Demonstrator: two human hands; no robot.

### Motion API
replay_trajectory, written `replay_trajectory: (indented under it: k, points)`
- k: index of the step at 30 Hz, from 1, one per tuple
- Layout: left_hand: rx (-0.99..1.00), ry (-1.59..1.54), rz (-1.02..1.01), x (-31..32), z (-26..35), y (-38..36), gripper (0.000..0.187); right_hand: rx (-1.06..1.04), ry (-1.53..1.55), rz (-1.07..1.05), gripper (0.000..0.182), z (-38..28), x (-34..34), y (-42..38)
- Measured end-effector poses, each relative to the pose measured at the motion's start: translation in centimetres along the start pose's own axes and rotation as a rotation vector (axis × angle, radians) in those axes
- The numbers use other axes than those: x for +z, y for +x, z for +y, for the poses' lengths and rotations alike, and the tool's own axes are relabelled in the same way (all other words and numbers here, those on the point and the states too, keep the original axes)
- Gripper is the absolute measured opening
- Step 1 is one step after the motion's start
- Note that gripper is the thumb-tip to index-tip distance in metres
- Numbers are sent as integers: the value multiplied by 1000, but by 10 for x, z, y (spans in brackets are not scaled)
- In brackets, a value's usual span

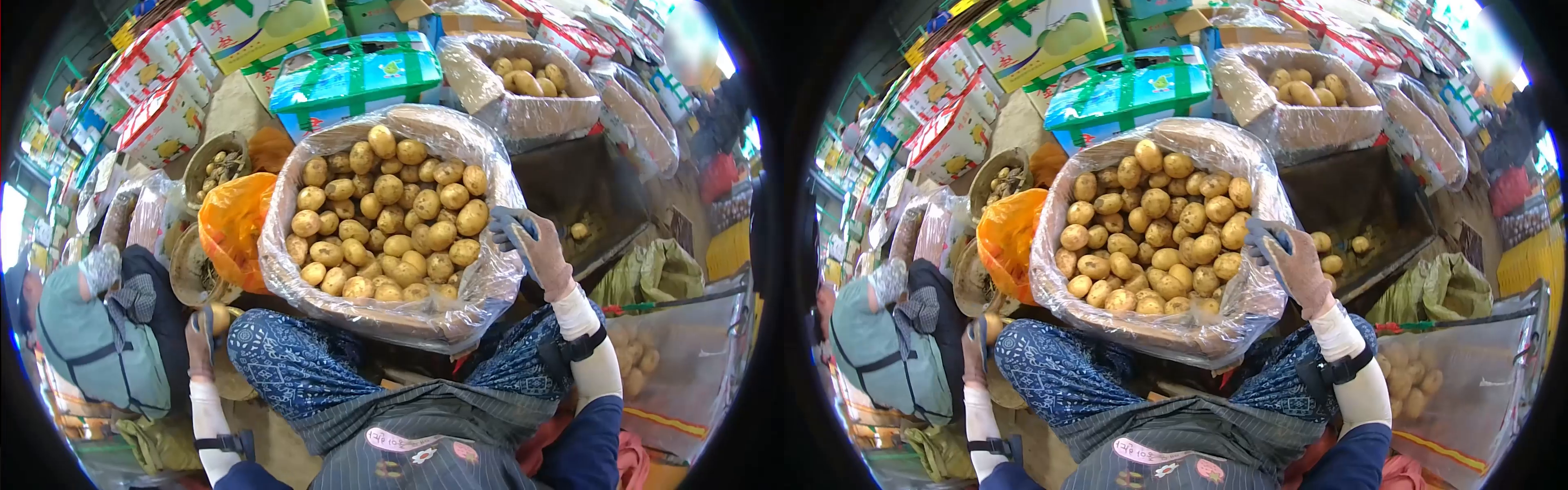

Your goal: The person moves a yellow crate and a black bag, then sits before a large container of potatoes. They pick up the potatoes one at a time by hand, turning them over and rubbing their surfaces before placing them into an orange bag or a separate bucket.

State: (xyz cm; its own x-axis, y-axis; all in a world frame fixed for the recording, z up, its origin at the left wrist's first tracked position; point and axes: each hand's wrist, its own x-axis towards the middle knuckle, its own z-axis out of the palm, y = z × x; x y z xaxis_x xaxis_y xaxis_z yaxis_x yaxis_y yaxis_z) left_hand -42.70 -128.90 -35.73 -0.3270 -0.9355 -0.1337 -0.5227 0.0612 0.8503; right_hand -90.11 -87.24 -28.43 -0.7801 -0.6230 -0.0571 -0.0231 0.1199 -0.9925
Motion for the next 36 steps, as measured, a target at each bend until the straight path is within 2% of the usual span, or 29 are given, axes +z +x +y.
replay_trajectory:
  k: [1,2,3,4,5,6,8,10,12,13,14,15,17,18,20,22,23,24,27,30,32,33,36]
  points:
    - [146,102,27,-14,-70,12,38,-36,-126,-29,28,3,-2,1]
    - [27,439,-14,-18,-61,-8,32,-74,-253,-62,26,6,-5,1]
    - [49,443,-71,-41,-134,7,28,-63,-249,-55,26,11,-6,1]
    - [-50,491,-131,-47,-141,4,27,-89,-226,-52,26,15,-8,1]
    - [15,402,-56,-46,-133,9,26,-116,-202,-47,27,19,-9,2]
    - [79,313,16,-45,-118,14,25,-140,-178,-42,27,23,-10,1]
    - [54,223,-5,-21,-16,24,26,-87,-129,-31,28,22,-12,0]
    - [266,244,-49,22,87,29,31,-153,-291,-95,32,21,-13,0]
    - [363,-1,-204,97,186,7,36,-171,-253,-68,31,14,-6,-3]
    - [384,122,-351,126,218,4,39,-185,-234,-30,28,9,-3,-6]
    - [534,249,-496,161,244,-3,42,-200,-215,7,26,7,-3,-7]
    - [661,326,-624,200,257,-9,46,-252,-251,33,26,10,-4,-8]
    - [705,453,-874,277,250,-14,51,-296,-292,52,25,13,-6,-10]
    - [759,826,-933,310,264,-32,63,-338,-339,61,25,15,-8,-10]
    - [898,955,-899,377,221,-35,76,-310,-331,78,25,17,-10,-11]
    - [796,833,-924,412,207,-41,80,-391,-418,109,26,17,-14,-13]
    - [706,833,-867,418,213,-49,77,-371,-397,110,26,16,-16,-15]
    - [711,841,-869,417,215,-49,77,-370,-391,117,26,16,-20,-16]
    - [569,451,-1010,399,214,-33,67,-336,-364,85,29,18,-26,-19]
    - [-51,-133,-1241,346,235,-50,67,-323,-398,94,29,20,-31,-23]
    - [-83,-195,-1297,320,240,-58,70,-299,-361,66,28,18,-31,-26]
    - [-35,-185,-1299,308,240,-61,72,-313,-366,53,27,19,-29,-27]
    - [-16,-330,-1251,286,249,-89,79,-234,-319,-7,25,25,-20,-31]
